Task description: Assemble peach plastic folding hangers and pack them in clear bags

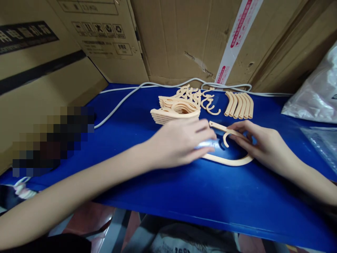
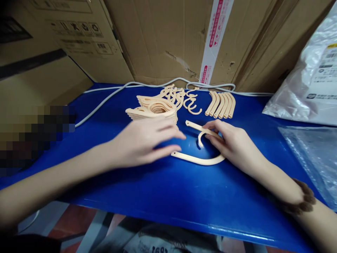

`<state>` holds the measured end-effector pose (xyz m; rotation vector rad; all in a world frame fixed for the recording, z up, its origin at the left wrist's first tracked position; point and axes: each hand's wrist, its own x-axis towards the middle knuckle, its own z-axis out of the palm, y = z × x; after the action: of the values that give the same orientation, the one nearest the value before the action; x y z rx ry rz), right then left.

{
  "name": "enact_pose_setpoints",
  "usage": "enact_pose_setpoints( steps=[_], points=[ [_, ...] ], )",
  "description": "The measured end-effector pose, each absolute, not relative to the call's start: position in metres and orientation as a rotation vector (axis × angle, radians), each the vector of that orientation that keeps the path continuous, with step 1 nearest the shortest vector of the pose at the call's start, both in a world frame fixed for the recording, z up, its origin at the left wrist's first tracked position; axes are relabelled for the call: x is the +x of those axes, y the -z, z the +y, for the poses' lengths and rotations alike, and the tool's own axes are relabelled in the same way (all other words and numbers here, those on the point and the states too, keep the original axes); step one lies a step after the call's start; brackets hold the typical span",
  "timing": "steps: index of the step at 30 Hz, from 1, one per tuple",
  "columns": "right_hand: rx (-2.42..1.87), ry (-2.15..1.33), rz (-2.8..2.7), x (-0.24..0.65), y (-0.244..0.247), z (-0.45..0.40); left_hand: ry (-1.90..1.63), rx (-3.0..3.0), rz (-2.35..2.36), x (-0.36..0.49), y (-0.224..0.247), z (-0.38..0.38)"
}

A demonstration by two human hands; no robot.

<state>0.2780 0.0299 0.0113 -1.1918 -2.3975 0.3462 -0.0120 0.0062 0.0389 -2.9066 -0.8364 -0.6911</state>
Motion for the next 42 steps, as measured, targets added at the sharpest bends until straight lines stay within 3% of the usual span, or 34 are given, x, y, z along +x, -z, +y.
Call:
enact_pose_setpoints(
  steps=[5,10,16,23,30,36,42],
  points=[
    [-1.131,-0.357,-2.447,0.276,-0.011,0.033,0.876,-2.681,-1.417,-0.034,-0.076,0.083],
    [-1.087,-0.322,-2.464,0.273,-0.012,0.034,0.494,-2.514,-1.842,-0.047,-0.064,0.17],
    [-1.041,-0.263,-2.476,0.275,-0.012,0.035,0.243,-2.383,-2.055,-0.04,-0.051,0.203],
    [-0.685,0.222,-2.674,0.256,-0.027,0.005,0.378,-2.447,-2.066,-0.038,-0.041,0.209],
    [-0.642,0.206,-2.765,0.24,-0.017,-0.006,0.438,-2.48,-1.971,-0.039,-0.044,0.206],
    [-0.628,0.262,-2.723,0.244,-0.016,-0.005,0.722,-2.526,-1.552,-0.049,-0.086,0.178],
    [-0.638,0.289,-2.717,0.248,-0.014,-0.006,0.951,-2.456,-1.3,-0.013,-0.122,0.091]
  ],
)
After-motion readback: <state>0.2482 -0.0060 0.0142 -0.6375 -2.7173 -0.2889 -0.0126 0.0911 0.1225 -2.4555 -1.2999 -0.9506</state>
